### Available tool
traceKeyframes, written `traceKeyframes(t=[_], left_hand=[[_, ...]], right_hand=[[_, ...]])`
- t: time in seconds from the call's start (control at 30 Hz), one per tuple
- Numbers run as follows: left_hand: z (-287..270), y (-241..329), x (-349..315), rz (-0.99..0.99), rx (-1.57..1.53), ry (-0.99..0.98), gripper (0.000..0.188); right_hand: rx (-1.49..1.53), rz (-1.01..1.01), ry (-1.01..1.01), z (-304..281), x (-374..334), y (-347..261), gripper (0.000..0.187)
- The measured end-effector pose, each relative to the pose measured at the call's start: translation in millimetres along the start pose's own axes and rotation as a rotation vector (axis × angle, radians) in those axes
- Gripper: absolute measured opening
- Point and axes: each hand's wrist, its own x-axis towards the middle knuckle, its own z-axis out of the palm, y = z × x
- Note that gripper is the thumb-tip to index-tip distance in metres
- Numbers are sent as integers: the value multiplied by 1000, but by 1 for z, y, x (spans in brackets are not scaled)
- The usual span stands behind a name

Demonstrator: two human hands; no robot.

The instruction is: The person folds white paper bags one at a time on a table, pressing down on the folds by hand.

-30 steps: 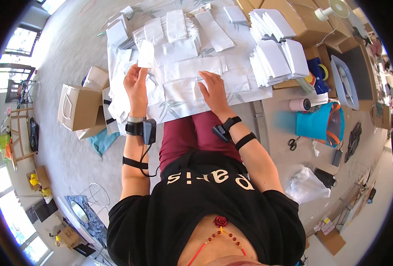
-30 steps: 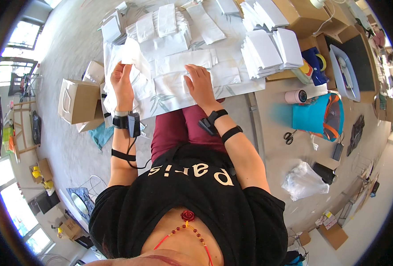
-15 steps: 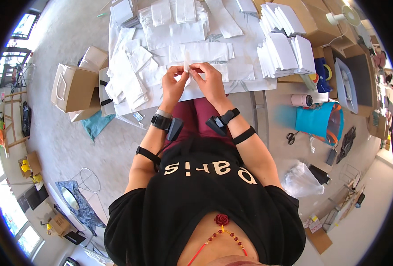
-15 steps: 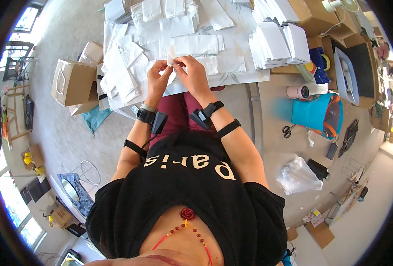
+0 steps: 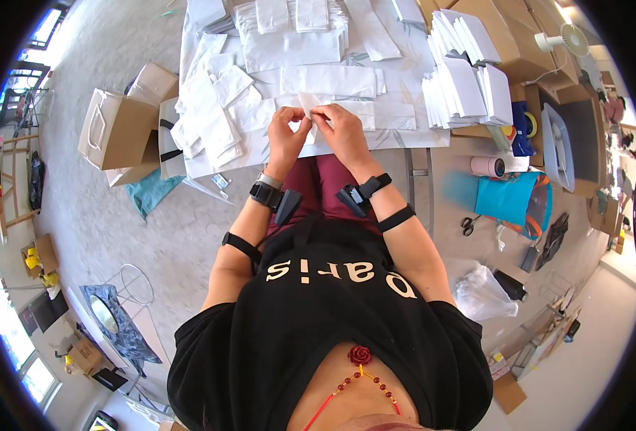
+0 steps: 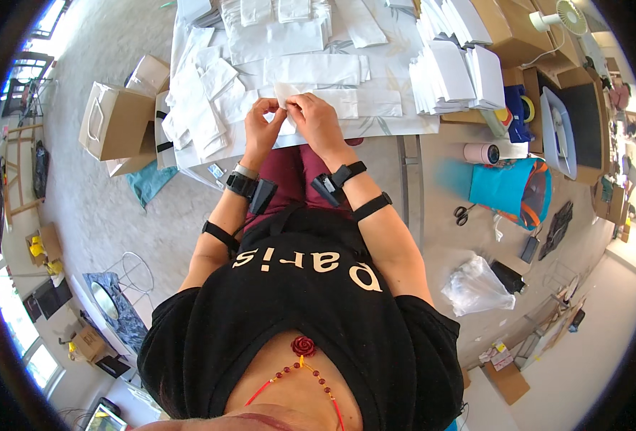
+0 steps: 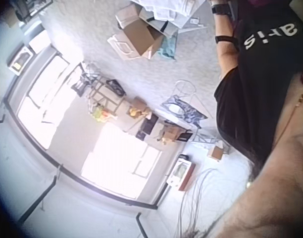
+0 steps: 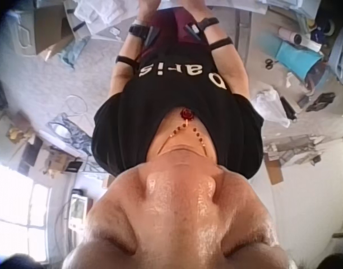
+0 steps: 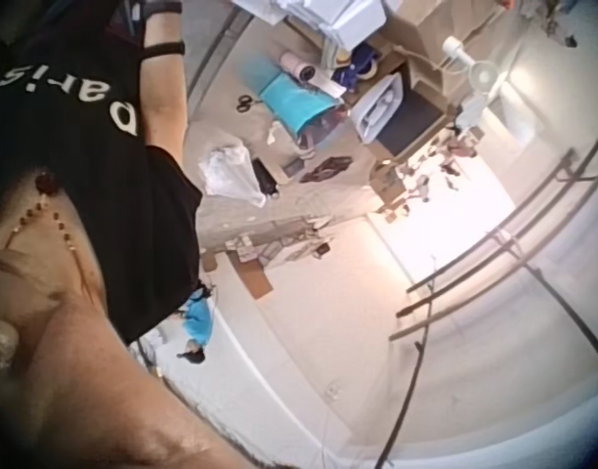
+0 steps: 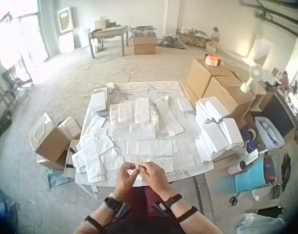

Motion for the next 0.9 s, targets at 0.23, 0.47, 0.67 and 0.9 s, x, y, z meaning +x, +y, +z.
traceKeyframes(t=[0.23, 0.47, 0.67, 0.9], left_hand=[[-9, 4, -1, 36, 71, -8, 14], [-20, 20, -3, 54, 17, -65, 17], [-19, 15, -6, 21, 64, 13, 12], [-15, 17, -5, 115, 223, 68, 10]], right_hand=[[-76, -64, -50, 0, 1, -2, 12], [-150, -77, 14, 5, 2, -6, 11], [-217, -139, 30, 11, 3, -9, 12], [-230, -106, 62, 14, 2, -11, 11]])
